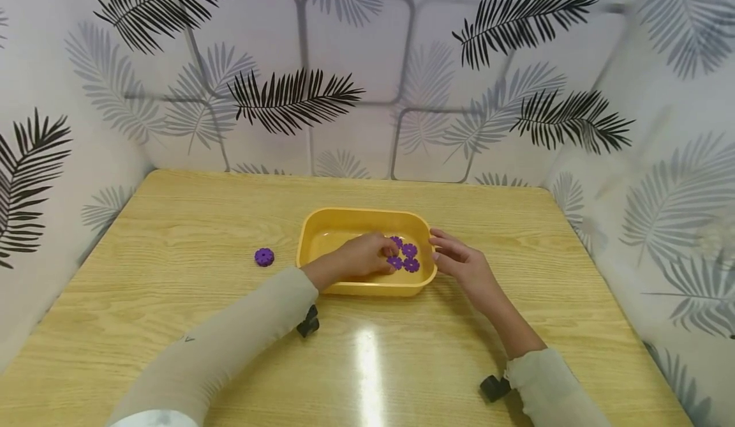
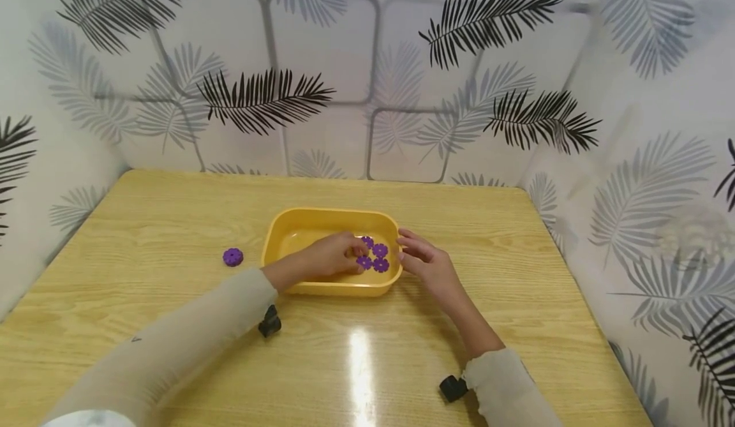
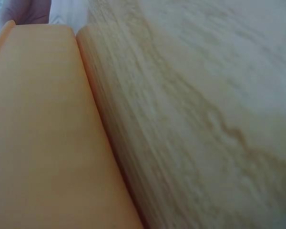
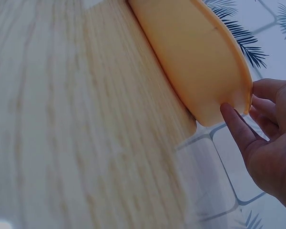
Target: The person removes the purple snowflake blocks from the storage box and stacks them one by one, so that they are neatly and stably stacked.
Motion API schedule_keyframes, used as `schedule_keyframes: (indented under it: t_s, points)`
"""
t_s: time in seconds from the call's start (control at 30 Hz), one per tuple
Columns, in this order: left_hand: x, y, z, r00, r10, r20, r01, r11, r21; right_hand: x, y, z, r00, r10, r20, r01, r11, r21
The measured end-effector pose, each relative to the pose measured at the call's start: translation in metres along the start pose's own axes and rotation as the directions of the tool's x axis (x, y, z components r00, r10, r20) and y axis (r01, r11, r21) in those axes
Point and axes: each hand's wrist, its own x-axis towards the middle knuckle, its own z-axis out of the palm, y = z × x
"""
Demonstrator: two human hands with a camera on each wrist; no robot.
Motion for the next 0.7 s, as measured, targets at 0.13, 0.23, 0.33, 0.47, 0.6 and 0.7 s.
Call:
schedule_keyframes:
  t_s: [0.13, 0.23, 0.33, 0.47, 0.6, 0.7]
  points:
    - [0.001, -0.0009, 0.001, 1.0, -0.019, 0.0, 0.019, 1.0, 0.004, -0.0001, -0.0007, 0.0003, 1.0, 0.005, 0.0, -0.005, 1.0, -0.004]
    - [0.0005, 0.0002, 0.0004, 1.0, -0.023, -0.003, 0.023, 1.0, 0.021, -0.0001, -0.0012, 0.0007, 1.0, 0.002, 0.001, -0.002, 1.0, 0.0]
    - [-0.001, 0.0017, -0.0009, 1.0, -0.019, -0.01, 0.02, 0.999, 0.038, -0.0001, -0.0017, 0.001, 1.0, -0.003, 0.004, 0.003, 1.0, 0.006]
    - [-0.0038, 0.0026, -0.0017, 1.0, -0.02, -0.012, 0.02, 0.999, 0.04, -0.0004, -0.0016, 0.0013, 1.0, -0.005, 0.006, 0.005, 1.0, 0.013]
    - [-0.0054, 0.0026, -0.0019, 1.0, -0.024, -0.014, 0.024, 0.999, 0.045, -0.0007, -0.0015, 0.0011, 1.0, -0.008, 0.004, 0.008, 1.0, 0.021]
    - [-0.0061, 0.003, -0.0022, 1.0, -0.027, -0.011, 0.028, 0.998, 0.059, -0.0005, -0.0011, 0.0011, 1.0, -0.01, 0.005, 0.01, 1.0, 0.022]
